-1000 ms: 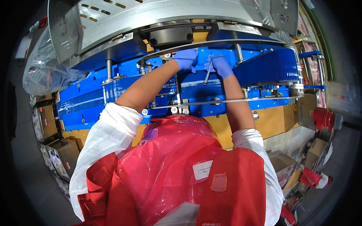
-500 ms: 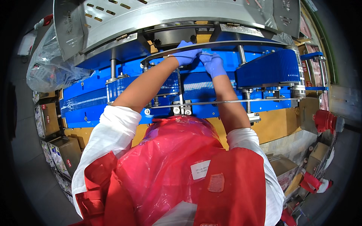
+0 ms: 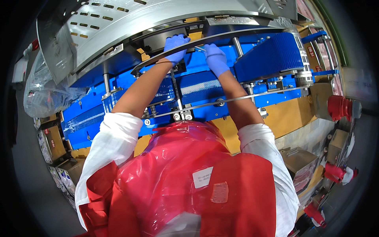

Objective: The person uses a wrench to tighten bolts on a blue industrial machine, repeatedly moving around the equipment to access different fasteners. They also handle a plastic bag and a red cylindrical object near the machine.

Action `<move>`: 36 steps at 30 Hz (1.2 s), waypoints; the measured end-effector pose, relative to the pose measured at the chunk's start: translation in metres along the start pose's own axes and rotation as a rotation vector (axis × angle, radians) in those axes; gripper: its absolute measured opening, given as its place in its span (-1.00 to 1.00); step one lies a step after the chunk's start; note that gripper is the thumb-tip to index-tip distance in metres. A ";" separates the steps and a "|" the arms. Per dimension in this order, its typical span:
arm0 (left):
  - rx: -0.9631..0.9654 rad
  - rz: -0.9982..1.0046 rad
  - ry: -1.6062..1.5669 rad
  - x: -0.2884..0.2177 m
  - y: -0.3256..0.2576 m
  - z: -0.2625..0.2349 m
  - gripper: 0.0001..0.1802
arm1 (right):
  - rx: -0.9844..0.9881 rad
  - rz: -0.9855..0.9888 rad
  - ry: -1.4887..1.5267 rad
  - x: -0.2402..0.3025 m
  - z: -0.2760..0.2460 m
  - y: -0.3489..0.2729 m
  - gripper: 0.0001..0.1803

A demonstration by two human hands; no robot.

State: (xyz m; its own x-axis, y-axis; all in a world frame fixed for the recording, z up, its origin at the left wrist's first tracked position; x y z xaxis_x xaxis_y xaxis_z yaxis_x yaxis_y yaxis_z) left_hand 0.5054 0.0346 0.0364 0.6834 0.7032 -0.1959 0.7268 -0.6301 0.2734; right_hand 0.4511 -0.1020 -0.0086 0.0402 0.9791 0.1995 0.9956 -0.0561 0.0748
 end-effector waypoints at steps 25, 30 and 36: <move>0.483 0.174 -0.333 -0.042 -0.039 0.037 -0.05 | -0.227 0.499 0.763 -0.066 0.024 -0.091 -0.75; 0.497 0.152 -0.322 -0.029 -0.037 0.050 -0.02 | -0.402 0.393 0.391 -0.043 -0.007 -0.102 -0.71; 0.552 0.142 -0.359 -0.030 -0.036 0.052 0.00 | -0.403 0.390 0.401 -0.041 -0.007 -0.103 -0.71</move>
State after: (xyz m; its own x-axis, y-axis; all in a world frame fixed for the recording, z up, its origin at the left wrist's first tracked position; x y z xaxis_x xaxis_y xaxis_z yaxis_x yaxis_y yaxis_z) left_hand 0.4625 0.0188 -0.0161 0.6859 0.5083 -0.5206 0.4916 -0.8513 -0.1834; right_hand 0.3464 -0.1380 -0.0181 0.2778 0.7287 0.6260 0.8024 -0.5343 0.2659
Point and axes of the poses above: each hand's wrist, its own y-axis towards the middle knuckle, its own z-axis out of the palm, x = y × z, the point moved 9 cm from there along y, towards the middle knuckle, and after that the axes turned 9 degrees about -y, right-handed, at the moved point
